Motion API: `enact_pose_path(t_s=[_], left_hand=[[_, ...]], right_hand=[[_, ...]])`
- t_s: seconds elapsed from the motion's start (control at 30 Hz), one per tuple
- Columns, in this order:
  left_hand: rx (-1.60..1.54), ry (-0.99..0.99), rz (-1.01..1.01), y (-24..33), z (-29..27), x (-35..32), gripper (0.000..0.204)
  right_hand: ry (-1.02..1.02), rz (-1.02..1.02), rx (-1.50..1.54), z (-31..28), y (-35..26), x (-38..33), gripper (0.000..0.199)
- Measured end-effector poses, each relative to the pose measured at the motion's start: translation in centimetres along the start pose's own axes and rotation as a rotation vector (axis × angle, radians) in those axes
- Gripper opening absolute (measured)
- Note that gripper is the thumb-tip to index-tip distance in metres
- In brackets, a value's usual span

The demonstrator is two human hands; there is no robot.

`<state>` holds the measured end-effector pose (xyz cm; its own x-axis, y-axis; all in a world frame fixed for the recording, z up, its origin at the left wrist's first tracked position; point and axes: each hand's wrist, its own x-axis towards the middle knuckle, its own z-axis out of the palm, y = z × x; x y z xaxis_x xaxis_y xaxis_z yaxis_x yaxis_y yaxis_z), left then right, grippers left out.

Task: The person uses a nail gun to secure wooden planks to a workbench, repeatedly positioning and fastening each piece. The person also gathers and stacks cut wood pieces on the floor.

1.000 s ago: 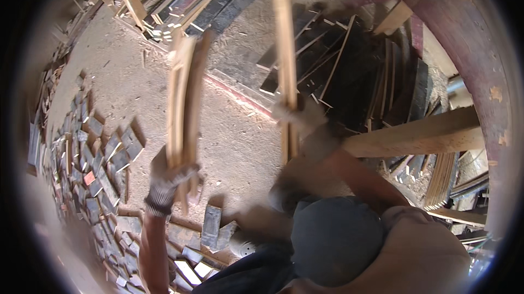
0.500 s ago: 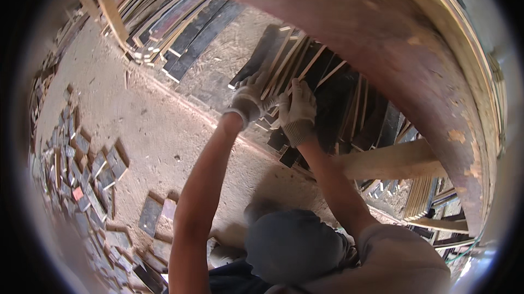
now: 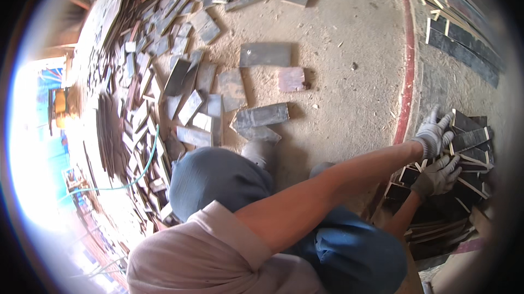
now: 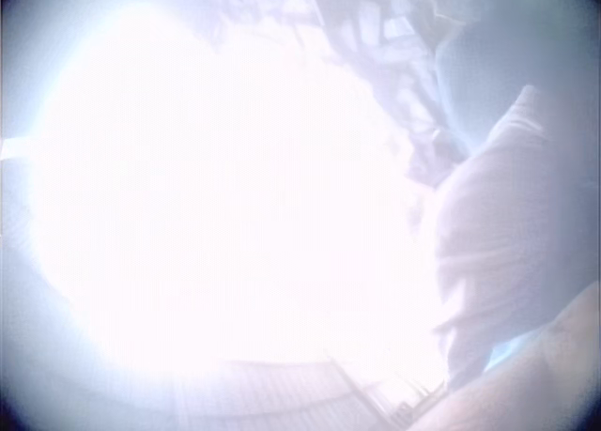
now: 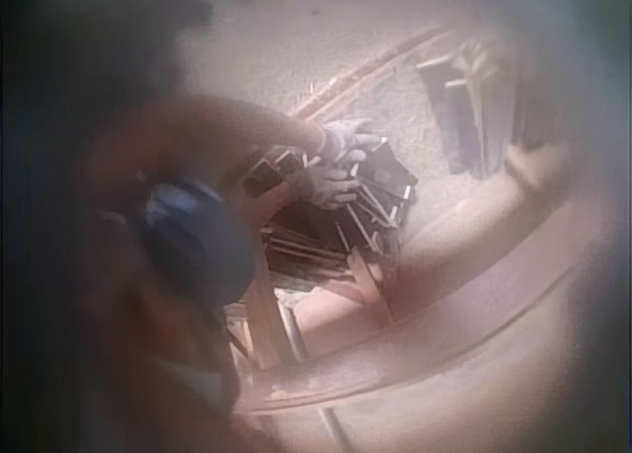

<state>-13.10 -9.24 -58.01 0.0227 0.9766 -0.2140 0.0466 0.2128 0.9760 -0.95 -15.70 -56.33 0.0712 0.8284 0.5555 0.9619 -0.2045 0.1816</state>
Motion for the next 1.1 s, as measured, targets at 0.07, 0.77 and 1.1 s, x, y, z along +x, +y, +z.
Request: enact_pose_path(t_s=[0.07,0.77,1.1], left_hand=[[-0.025,-0.110,0.002,0.3,-1.9,0.8,0.078],[1.175,-0.135,0.061,-8.9,-49.9,-19.0,0.031],[0.709,-0.138,-0.364,24.7,-40.5,-19.9,0.025]], right_hand=[[-0.027,0.088,0.010,0.6,-1.2,0.6,0.060],[-0.642,-0.325,0.822,-31.4,-14.4,6.9,0.028],[-0.988,-0.267,0.792,-43.1,-11.0,7.6,0.018]])
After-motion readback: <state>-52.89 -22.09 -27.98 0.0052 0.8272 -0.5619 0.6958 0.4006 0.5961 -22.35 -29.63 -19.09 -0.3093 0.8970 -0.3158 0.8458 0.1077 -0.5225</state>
